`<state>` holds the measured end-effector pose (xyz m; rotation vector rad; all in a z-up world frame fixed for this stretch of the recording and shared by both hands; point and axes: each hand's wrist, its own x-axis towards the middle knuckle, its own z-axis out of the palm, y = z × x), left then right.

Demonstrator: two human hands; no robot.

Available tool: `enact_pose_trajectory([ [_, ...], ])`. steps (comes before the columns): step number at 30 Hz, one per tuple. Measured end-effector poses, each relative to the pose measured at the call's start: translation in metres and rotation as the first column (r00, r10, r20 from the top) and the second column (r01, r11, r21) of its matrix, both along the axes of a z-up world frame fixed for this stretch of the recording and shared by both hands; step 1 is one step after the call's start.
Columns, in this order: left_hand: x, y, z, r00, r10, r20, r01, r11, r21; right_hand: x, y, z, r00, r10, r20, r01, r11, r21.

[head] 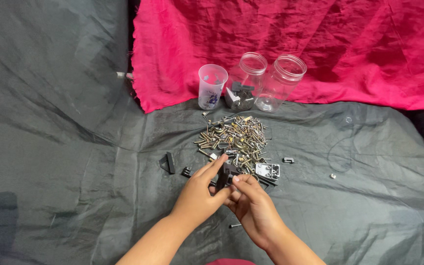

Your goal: The person picks up small metal and plastic hardware pieces from a pile on a dark surface and assembles them by hand. They connect brackets and fasteners, occasionally placing completed sub-assemblies into a clear jar.

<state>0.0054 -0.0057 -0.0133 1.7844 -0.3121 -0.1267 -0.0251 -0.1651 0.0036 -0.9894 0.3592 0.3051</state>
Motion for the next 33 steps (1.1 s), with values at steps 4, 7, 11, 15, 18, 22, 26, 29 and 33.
enact_pose_trajectory([
  [4,0.002,0.001,-0.005,0.981,0.046,0.19,-0.059,0.996,0.064,0.003,0.001,-0.002,0.998,-0.016,0.067,0.011,0.998,0.063],
  [7,0.001,0.0,-0.006,0.985,0.04,0.168,-0.048,0.998,0.043,0.005,0.002,0.002,0.997,-0.072,-0.016,0.072,0.997,0.012],
  [11,-0.001,0.0,-0.005,0.999,0.015,0.034,-0.016,1.0,0.023,0.004,0.002,0.008,0.998,-0.061,-0.028,0.061,0.998,-0.018],
  [15,0.0,0.002,-0.002,0.948,0.057,0.313,-0.077,0.996,0.05,0.004,0.001,0.011,0.999,-0.008,0.04,0.008,1.0,-0.004],
  [18,-0.002,0.003,-0.001,0.907,0.149,0.395,-0.222,0.964,0.148,0.006,-0.002,0.01,0.998,-0.011,0.054,0.012,1.0,-0.007],
  [22,0.004,0.004,0.001,0.94,0.164,0.3,-0.21,0.969,0.13,0.008,-0.005,0.004,0.995,-0.029,0.093,0.02,0.995,0.093],
  [26,0.004,0.005,-0.007,0.956,0.208,0.208,-0.229,0.97,0.085,0.012,-0.007,-0.007,0.995,-0.058,0.079,0.052,0.996,0.068],
  [29,0.005,0.009,-0.019,0.969,0.215,0.118,-0.222,0.973,0.055,0.016,-0.009,-0.015,0.995,-0.087,0.044,0.084,0.995,0.052],
  [33,0.007,0.015,-0.039,0.925,0.246,0.288,-0.321,0.913,0.253,0.038,-0.02,-0.016,0.989,-0.147,0.021,0.146,0.989,0.025],
])
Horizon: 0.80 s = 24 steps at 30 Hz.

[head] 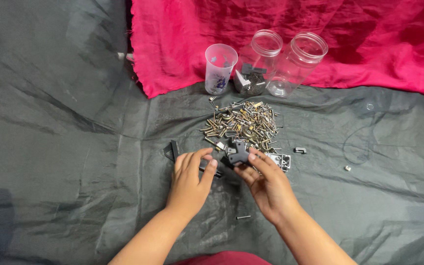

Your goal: The person picks up small metal and plastic hardware pieces from a pile on a dark surface and assembles them by hand. They connect brackets and fasteners, occasionally placing completed sub-assemblies into a clear jar.

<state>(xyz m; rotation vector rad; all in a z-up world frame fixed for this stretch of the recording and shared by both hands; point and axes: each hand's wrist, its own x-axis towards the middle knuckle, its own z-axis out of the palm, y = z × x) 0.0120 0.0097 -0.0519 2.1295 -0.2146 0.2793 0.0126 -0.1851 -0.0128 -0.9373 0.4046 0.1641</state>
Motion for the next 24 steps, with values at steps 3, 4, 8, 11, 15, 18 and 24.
enact_pose_trajectory([
  [3,0.0,0.005,-0.013,0.995,0.018,-0.102,0.005,0.975,0.222,0.033,-0.014,0.011,0.994,0.0,0.106,-0.002,1.0,0.02],
  [4,-0.001,0.007,-0.016,0.995,-0.021,-0.095,0.045,0.963,0.264,0.046,-0.018,0.017,0.987,0.009,0.162,-0.014,0.999,0.034],
  [8,-0.008,0.014,-0.028,0.989,-0.113,-0.092,0.138,0.924,0.356,0.114,-0.037,0.054,0.98,-0.19,0.061,0.169,0.952,0.254],
  [11,-0.008,0.014,-0.033,0.99,-0.116,-0.083,0.139,0.912,0.385,0.159,-0.047,0.078,0.967,-0.172,0.185,0.134,0.97,0.202],
  [15,-0.007,0.017,-0.034,0.992,-0.127,0.01,0.109,0.889,0.446,0.21,-0.058,0.093,0.964,-0.166,0.209,0.124,0.972,0.197],
  [18,-0.008,0.017,-0.034,0.99,-0.134,0.049,0.097,0.884,0.458,0.232,-0.068,0.092,0.973,-0.131,0.19,0.069,0.951,0.302],
  [24,-0.008,0.016,-0.035,0.992,-0.105,0.067,0.063,0.889,0.454,0.229,-0.084,0.084,0.967,-0.086,0.24,-0.021,0.912,0.41],
])
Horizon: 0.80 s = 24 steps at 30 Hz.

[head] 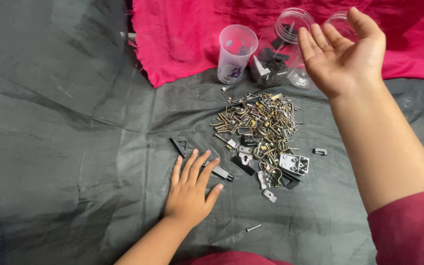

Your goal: The person picks up small metal and plastic hardware pieces from a pile on a dark surface and assembles them by hand. They connect brackets and fasteners, occasionally placing completed sub-assemblies into a clear jar.

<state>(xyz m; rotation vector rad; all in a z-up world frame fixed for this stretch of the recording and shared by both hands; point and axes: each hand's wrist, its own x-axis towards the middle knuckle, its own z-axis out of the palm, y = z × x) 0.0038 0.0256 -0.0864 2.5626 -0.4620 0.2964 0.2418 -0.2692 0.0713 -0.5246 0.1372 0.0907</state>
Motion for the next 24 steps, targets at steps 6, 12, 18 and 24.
enact_pose_trajectory([
  [6,0.0,-0.001,-0.005,0.999,0.031,0.037,-0.031,0.999,0.012,-0.059,-0.014,-0.053,0.993,-0.121,0.018,0.119,0.926,-0.359],
  [12,0.0,-0.002,-0.009,0.998,0.054,0.019,-0.053,0.998,-0.043,-0.166,-0.018,-0.135,0.979,-0.136,0.154,0.128,-0.183,-0.975],
  [18,0.001,0.0,-0.01,0.999,0.033,0.016,-0.033,0.999,-0.037,-0.229,-0.007,-0.159,0.983,-0.178,0.041,-0.062,-0.541,-0.839],
  [24,0.001,-0.001,-0.01,0.999,0.041,0.032,-0.04,0.999,-0.021,-0.226,-0.004,-0.153,0.983,-0.181,-0.018,-0.067,-0.269,-0.961],
])
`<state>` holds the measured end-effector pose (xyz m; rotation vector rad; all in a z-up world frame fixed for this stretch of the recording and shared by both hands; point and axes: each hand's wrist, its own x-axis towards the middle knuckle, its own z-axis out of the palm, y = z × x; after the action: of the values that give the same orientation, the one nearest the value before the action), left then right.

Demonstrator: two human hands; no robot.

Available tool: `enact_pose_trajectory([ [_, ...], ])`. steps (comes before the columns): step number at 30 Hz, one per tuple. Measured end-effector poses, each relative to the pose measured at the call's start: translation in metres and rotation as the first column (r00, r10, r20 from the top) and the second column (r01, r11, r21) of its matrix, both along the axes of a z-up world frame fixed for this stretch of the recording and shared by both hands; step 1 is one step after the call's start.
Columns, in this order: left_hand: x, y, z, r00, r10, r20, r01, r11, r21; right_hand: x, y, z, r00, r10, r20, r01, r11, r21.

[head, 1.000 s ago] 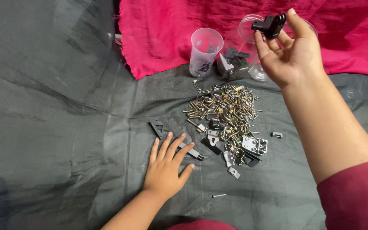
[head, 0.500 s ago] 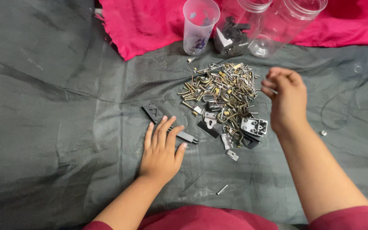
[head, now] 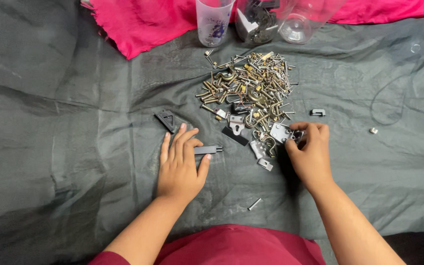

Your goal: The person picks up small metal and plastic hardware pieces from a pile on a dark surface and assembles them by hand. They connect brackets and fasteners, occasionally placing completed sub-assemblies into a clear jar.

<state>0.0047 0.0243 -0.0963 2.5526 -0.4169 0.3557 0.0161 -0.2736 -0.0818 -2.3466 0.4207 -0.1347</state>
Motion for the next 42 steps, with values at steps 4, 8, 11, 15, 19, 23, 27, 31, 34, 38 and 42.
enact_pose_trajectory([
  [4,0.0,0.0,0.002,1.0,0.001,-0.003,-0.001,1.0,0.007,0.004,0.004,0.008,0.999,-0.036,0.037,0.034,0.998,0.053],
  [8,0.0,-0.001,0.005,1.0,-0.005,-0.01,0.005,1.0,0.008,0.012,0.015,0.017,0.997,-0.07,-0.033,0.077,0.823,0.563],
  [11,-0.001,0.002,0.007,1.0,-0.027,0.011,0.027,0.999,-0.044,0.013,0.025,0.026,0.997,0.028,-0.079,0.041,0.65,0.759],
  [15,-0.004,0.005,0.01,0.991,-0.091,0.093,0.103,0.986,-0.131,0.006,0.053,0.033,0.98,0.133,-0.147,0.052,0.544,0.838],
  [19,-0.005,0.009,0.013,0.966,-0.218,0.137,0.249,0.93,-0.27,-0.008,0.084,0.033,0.949,0.268,-0.168,0.044,0.414,0.909],
  [23,-0.006,0.013,0.014,0.952,-0.291,0.095,0.306,0.918,-0.252,-0.015,0.1,0.026,0.909,0.343,-0.238,0.097,0.38,0.92],
  [27,-0.01,0.011,0.014,0.955,-0.296,0.013,0.294,0.94,-0.175,-0.02,0.099,0.015,0.901,0.386,-0.199,0.015,0.43,0.903],
  [31,-0.009,0.01,0.009,0.954,-0.297,-0.037,0.284,0.937,-0.206,-0.022,0.093,0.004,0.907,0.387,-0.167,0.01,0.378,0.926],
  [34,-0.008,0.011,0.005,0.957,-0.288,-0.042,0.274,0.939,-0.209,-0.024,0.093,-0.001,0.911,0.388,-0.137,-0.01,0.354,0.935],
  [38,-0.007,0.01,0.001,0.954,-0.297,0.05,0.301,0.935,-0.188,-0.026,0.092,-0.006,0.922,0.371,-0.112,-0.026,0.345,0.938],
  [42,-0.007,0.009,0.0,0.953,-0.302,0.013,0.301,0.945,-0.126,-0.024,0.094,-0.012,0.929,0.343,-0.142,0.004,0.372,0.928],
])
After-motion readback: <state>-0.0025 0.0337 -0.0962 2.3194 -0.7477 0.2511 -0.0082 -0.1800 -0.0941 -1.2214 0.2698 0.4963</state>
